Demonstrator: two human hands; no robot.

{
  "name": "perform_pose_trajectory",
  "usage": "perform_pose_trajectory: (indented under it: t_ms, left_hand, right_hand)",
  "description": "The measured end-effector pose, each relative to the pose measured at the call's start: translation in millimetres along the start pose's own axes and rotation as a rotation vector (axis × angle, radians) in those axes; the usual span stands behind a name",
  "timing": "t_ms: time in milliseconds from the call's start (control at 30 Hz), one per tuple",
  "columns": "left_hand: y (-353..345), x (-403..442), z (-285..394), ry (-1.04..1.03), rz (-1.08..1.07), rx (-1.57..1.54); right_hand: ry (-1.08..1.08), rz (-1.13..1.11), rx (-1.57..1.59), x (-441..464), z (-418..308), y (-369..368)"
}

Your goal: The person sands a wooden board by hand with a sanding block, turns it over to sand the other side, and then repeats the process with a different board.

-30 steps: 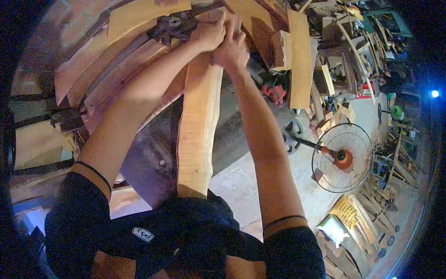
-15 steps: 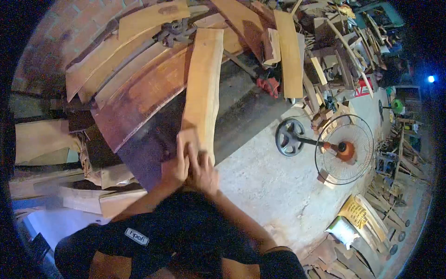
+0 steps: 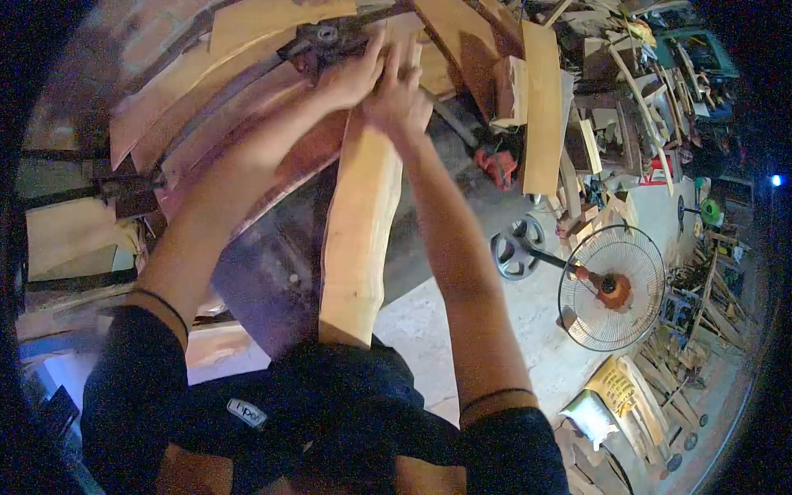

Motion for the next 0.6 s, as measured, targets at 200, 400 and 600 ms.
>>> perform_pose_trajectory:
  t_ms: [200,400,600]
  left_hand:
    - [1,-23,16,0.025,-0.046,0.028]
    - [-50,-258,64,0.159,-0.225,0.008]
    - [-54,-354,90,0.133,-0.194,-0.030]
  right_hand:
    - [-0.028,-0.023,-0.046,-30,-7,-2]
    - [0.068,-0.168,-0.010,-249,-23,-55]
    - [0.152,-0.229,0.136,-332,-35,-61]
Point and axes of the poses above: each hand's wrist, its own x-axis towards the middle knuckle, its own y-axis out of the back of the hand, z = x × y, the point moved 3 cm from there along x, towards the middle knuckle, and after that the axes turned 11 degrees about -z, right-handed, at the moved point
